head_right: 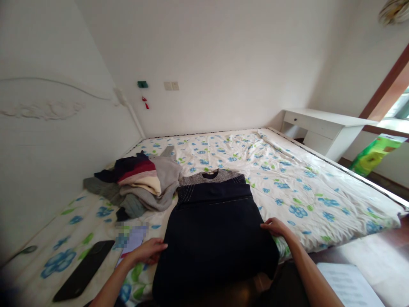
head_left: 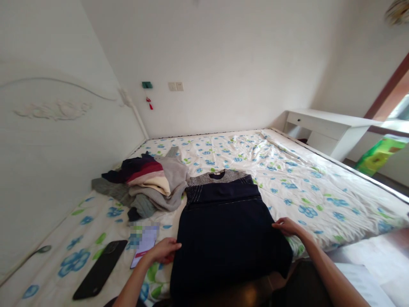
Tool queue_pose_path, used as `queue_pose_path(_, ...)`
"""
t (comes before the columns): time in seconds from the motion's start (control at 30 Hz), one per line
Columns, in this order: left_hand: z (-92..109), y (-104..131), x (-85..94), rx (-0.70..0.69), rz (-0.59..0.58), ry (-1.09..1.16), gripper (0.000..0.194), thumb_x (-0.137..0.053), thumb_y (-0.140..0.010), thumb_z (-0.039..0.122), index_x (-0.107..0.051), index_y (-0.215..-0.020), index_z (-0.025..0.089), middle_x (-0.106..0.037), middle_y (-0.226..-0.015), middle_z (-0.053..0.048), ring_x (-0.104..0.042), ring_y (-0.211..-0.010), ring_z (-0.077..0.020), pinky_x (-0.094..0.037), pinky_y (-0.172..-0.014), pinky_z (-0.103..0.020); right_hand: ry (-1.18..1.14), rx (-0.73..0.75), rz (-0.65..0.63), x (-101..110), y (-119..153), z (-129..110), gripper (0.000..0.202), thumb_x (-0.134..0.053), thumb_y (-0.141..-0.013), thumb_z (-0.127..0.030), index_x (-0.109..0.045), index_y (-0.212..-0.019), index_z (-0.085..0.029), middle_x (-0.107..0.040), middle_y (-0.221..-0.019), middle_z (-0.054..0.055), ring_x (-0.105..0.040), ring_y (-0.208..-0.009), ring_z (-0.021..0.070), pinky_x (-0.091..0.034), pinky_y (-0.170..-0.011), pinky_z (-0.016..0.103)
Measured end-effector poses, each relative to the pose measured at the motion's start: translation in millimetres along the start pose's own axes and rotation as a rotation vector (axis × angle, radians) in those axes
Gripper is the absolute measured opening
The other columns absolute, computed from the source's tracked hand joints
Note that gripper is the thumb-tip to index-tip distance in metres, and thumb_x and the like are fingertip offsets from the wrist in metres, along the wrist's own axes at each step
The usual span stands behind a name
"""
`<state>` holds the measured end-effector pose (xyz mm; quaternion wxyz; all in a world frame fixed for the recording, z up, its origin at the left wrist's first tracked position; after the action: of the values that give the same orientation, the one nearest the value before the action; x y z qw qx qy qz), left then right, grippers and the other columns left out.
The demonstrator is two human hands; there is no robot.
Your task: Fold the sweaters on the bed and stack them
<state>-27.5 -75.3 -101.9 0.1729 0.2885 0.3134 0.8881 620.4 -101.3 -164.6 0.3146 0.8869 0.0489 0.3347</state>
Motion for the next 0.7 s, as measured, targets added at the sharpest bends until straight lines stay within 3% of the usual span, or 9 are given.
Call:
queue_pose_path(0.07, 9.0, -17.2, 4.8, -0.112, 0.190, -0.009, 0.066, -0.084, -0.055, 0.079, -0.051, -0.081, 0.028, -0.051, -0.058, 0.007, -0.058, -0.056, -0.0196, -0.039, -0.056, -0.029, 0.095, 0.043, 0.154, -1.7, -12.9, -13.8, 0.037, -0.084, -0.089, -0.049, -0.075, -0.108, -0.019, -0.080, -0.090, 0.009, -0.080, -0.096, 0.0287, -0.061, -0.086, 0.033)
queue_pose_path(0.17, 22.5, -44.3, 10.8, -0.245, 0.442, -0.111, 0.053, -0.079, -0.068, 0.066, -0.060, -0.098, 0.027, -0.069, -0.075, 0.000, -0.074, -0.078, -0.0288, -0.054, -0.073, -0.036, 0.171, 0.090, 0.254, -12.2, -28.9, -37.3, 0.054, -0.082, -0.092, -0.046, -0.070, -0.133, -0.014, -0.082, -0.120, 0.018, -0.079, -0.119, 0.0348, -0.058, -0.103, 0.038)
queue_pose_path(0.3, 43.5, -77.8, 18.1, -0.309, 0.619, -0.268, 0.050, -0.072, -0.079, 0.048, -0.068, -0.121, 0.022, -0.079, -0.107, -0.012, -0.078, -0.107, -0.0366, -0.058, -0.099, -0.045, 0.179, 0.096, 0.363, -30.2, -46.6, -61.9, 0.073, -0.079, -0.094, -0.042, -0.056, -0.155, -0.007, -0.071, -0.146, 0.027, -0.069, -0.141, 0.0383, -0.053, -0.117, 0.040)
queue_pose_path(0.4, 70.3, -99.5, 30.5, -0.501, 0.684, -0.382, 0.056, -0.067, -0.082, 0.033, -0.070, -0.136, 0.021, -0.073, -0.141, -0.018, -0.069, -0.136, -0.0383, -0.051, -0.121, -0.049, 0.167, 0.066, 0.409, -37.8, -59.6, -70.7, 0.077, -0.075, -0.096, -0.039, -0.049, -0.161, -0.005, -0.069, -0.149, 0.029, -0.067, -0.144, 0.0391, -0.052, -0.119, 0.042)
queue_pose_path(0.5, 102.8, -121.8, 53.1, -0.643, 0.687, -0.498, 0.067, -0.063, -0.080, 0.021, -0.069, -0.146, 0.022, -0.060, -0.165, -0.017, -0.053, -0.156, -0.0378, -0.035, -0.136, -0.050, 0.176, 0.055, 0.416, -40.4, -70.7, -74.0, 0.078, -0.075, -0.096, -0.036, -0.047, -0.162, -0.007, -0.070, -0.146, 0.028, -0.067, -0.144, 0.0381, -0.051, -0.118, 0.041)
queue_pose_path(0.6, 127.3, -147.4, 78.0, -0.653, 0.646, -0.537, 0.076, -0.059, -0.081, 0.018, -0.063, -0.157, 0.015, -0.052, -0.174, -0.019, -0.044, -0.163, -0.0370, -0.029, -0.139, -0.050, 0.196, 0.058, 0.413, -40.4, -78.2, -75.1, 0.080, -0.075, -0.095, -0.035, -0.045, -0.163, -0.006, -0.068, -0.148, 0.029, -0.068, -0.143, 0.0384, -0.051, -0.118, 0.041)
queue_pose_path(0.7, 129.5, -171.0, 93.0, -0.600, 0.588, -0.458, 0.078, -0.061, -0.080, 0.020, -0.062, -0.157, 0.013, -0.056, -0.172, -0.020, -0.042, -0.165, -0.0385, -0.025, -0.140, -0.053, 0.212, 0.060, 0.425, -39.6, -84.0, -76.8, 0.083, -0.076, -0.095, -0.036, -0.043, -0.165, -0.004, -0.067, -0.149, 0.031, -0.069, -0.140, 0.0402, -0.050, -0.117, 0.044)
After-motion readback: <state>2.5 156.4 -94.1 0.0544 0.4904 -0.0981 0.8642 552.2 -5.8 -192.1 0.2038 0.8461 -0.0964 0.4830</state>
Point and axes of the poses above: each hand's wrist, its own y-axis away from the middle knuckle, its own x-axis out of the back of the hand, z = x × y, the point moved 1 cm from there along -y, towards the middle knuckle
